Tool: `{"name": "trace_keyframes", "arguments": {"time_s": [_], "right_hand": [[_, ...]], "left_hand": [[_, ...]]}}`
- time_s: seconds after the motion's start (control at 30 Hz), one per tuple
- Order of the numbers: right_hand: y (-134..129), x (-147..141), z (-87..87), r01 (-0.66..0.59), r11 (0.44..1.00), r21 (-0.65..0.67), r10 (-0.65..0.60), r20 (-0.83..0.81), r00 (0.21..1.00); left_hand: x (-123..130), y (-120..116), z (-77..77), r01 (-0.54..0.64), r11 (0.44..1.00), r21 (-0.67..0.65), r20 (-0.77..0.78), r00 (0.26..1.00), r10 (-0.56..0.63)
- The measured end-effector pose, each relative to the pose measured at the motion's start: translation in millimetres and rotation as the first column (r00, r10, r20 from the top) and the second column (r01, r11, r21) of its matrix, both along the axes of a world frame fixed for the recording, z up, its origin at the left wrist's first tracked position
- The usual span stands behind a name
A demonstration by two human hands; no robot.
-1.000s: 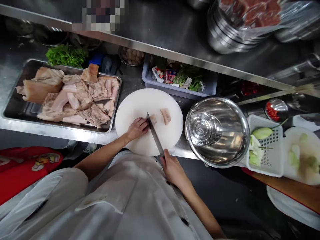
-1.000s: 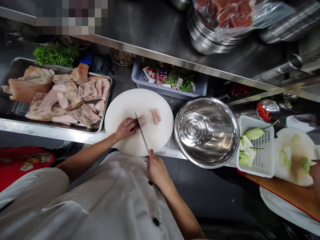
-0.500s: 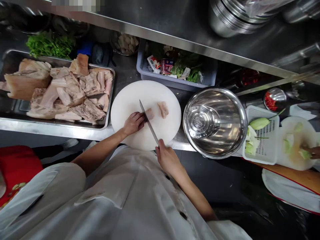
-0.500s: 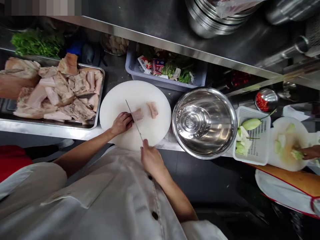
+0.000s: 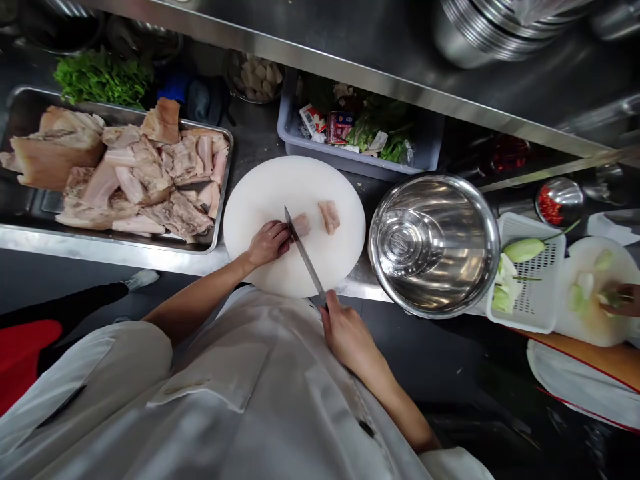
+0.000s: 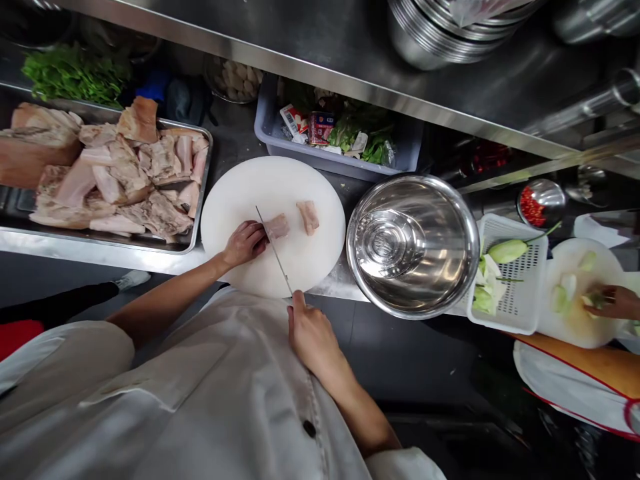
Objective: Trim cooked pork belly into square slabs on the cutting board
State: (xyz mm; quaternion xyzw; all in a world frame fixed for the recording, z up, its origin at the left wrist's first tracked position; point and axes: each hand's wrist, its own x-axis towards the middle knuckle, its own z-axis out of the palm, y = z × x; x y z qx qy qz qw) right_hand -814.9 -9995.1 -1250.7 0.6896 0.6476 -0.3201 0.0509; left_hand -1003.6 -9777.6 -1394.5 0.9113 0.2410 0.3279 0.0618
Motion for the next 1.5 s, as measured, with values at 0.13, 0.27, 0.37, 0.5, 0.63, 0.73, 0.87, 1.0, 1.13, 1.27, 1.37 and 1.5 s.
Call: {"name": "trace_keyframes", "arguments": {"time_s": [0.13,0.27,0.37,0.5,0.63,0.73,0.87,1.0,1.13,1.27,1.37,1.5], "right_hand": [[36.9,-10.1,-13.5,-0.002,0.996,0.087,0.002,-0.005,1.000],[12.4,-5.5,-12.8,0.008,1.000,0.015,-0.008,-0.019,1.000],[14.5,-6.6,-13.2,0.015,1.000,-0.002,-0.015,-0.027,1.000],[48.6,-13.8,-22.0,0.040,0.996,0.080,-0.037,-0.042,0.998],[18.4,-5.0,-24.0,0.012,1.000,-0.009,-0.012,-0.038,0.999],[8.6,-6.6,-31.7,0.009,0.999,-0.037,-0.011,-0.039,0.999],[68.2,-25.4,-50.6,0.036,0.995,0.093,-0.034,-0.022,0.999],[68.2,-18.8,-37.6,0.022,0.994,0.103,-0.019,-0.029,0.999],[-3.9,-1.3,-4.6,0.018,1.000,-0.011,-0.018,-0.028,0.999],[-1.2,-7.1,0.7,0.017,0.998,-0.055,-0.020,-0.068,0.997],[23.8,-11.0,-7.9,0.006,1.000,0.009,-0.005,-0.111,0.994],[5.6,-3.6,-7.1,0.024,0.999,-0.049,-0.028,-0.095,0.995]], "left_hand": [[0.6,1.4,-0.2,-0.024,0.999,0.043,-0.039,0.999,0.026],[0.8,0.4,-1.6,-0.020,1.000,-0.003,-0.052,0.998,0.020],[0.7,0.0,-2.0,-0.007,1.000,-0.024,-0.024,1.000,0.006],[1.3,0.6,-1.3,-0.011,0.999,-0.053,-0.028,1.000,0.010],[1.9,1.0,-2.2,-0.025,0.999,-0.048,-0.038,0.999,0.023],[1.0,0.7,-4.6,-0.025,0.999,-0.036,-0.036,0.999,0.024],[-1.8,-0.6,-5.9,-0.001,0.999,-0.037,-0.002,1.000,0.001],[-3.1,-1.4,-5.2,-0.029,0.999,-0.027,0.023,0.999,0.029],[-3.6,-0.3,-6.1,-0.030,0.999,0.042,0.059,0.998,0.027],[-5.6,2.2,-6.6,-0.039,0.999,0.033,0.067,0.997,0.037],[-6.9,4.9,-6.1,-0.040,0.999,0.020,0.060,0.997,0.038],[-6.8,6.2,-6.1,-0.001,0.997,0.081,0.083,0.997,-0.006]]}}
